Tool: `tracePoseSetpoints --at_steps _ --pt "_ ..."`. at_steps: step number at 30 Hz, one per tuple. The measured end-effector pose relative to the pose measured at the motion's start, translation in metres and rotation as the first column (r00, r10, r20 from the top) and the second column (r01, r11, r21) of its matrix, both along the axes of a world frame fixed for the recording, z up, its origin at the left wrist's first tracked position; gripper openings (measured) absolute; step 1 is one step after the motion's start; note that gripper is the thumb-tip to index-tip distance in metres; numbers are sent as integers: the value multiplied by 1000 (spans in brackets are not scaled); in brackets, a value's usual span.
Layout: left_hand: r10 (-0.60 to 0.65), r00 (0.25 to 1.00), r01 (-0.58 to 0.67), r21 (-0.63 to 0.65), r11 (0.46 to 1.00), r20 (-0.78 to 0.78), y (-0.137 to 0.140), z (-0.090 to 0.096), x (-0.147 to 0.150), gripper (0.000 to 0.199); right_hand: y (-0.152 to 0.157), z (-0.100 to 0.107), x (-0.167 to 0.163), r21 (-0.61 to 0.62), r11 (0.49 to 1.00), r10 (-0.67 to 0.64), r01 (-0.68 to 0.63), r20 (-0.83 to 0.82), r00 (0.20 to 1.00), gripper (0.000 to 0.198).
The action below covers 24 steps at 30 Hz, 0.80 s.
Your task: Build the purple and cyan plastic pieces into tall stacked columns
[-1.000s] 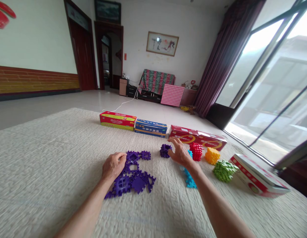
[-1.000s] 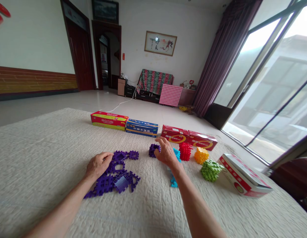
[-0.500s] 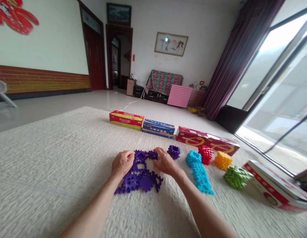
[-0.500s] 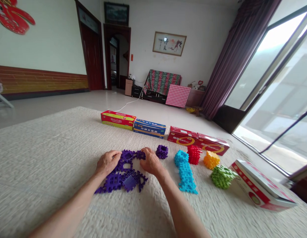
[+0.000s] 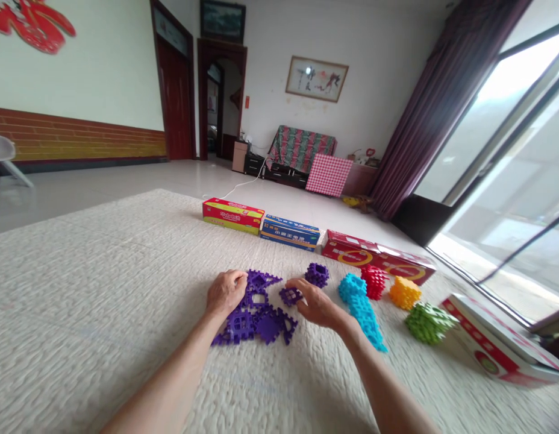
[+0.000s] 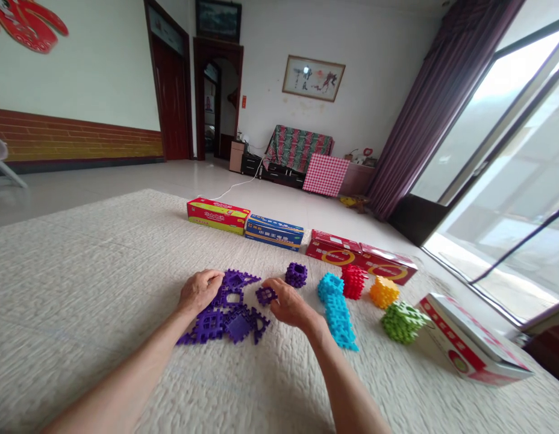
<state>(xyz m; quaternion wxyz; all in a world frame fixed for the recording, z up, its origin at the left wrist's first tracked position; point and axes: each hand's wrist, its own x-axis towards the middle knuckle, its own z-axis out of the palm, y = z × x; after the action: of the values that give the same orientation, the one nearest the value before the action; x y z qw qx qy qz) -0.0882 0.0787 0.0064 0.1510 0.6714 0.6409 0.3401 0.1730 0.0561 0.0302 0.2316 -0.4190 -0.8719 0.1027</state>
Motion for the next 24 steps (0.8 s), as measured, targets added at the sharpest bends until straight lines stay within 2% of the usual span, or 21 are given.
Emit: tracePoseSetpoints --at_steps 5,9,11,14,18,21,24 --pt "8 1000 -8 -4 1000 -4 0 0 0 29 -10 -6 6 42 997 -64 66 -36 997 64" --pt "19 1000 -20 -13 1000 -11 1 -1 0 28 -14 -17 1 87 963 -254 257 -46 966 41" --pt "24 1000 -24 -15 1000 -8 1 -1 0 29 -15 -19 -1 101 941 -323 322 -6 946 37" --pt "24 1000 -24 -6 1000 -5 1 -2 0 30 -15 -15 -1 61 954 -297 293 57 953 36" --pt "19 1000 -19 -1 1000 -4 1 -1 0 30 -17 -7 4 -4 985 -172 172 52 984 54" --pt "12 1000 -12 -5 1000 0 1 -1 0 30 -20 -6 2 27 976 -218 218 11 976 53" --pt "7 1000 -7 -3 1000 4 1 -2 -1 30 -21 -8 -2 27 967 -253 252 40 967 48"
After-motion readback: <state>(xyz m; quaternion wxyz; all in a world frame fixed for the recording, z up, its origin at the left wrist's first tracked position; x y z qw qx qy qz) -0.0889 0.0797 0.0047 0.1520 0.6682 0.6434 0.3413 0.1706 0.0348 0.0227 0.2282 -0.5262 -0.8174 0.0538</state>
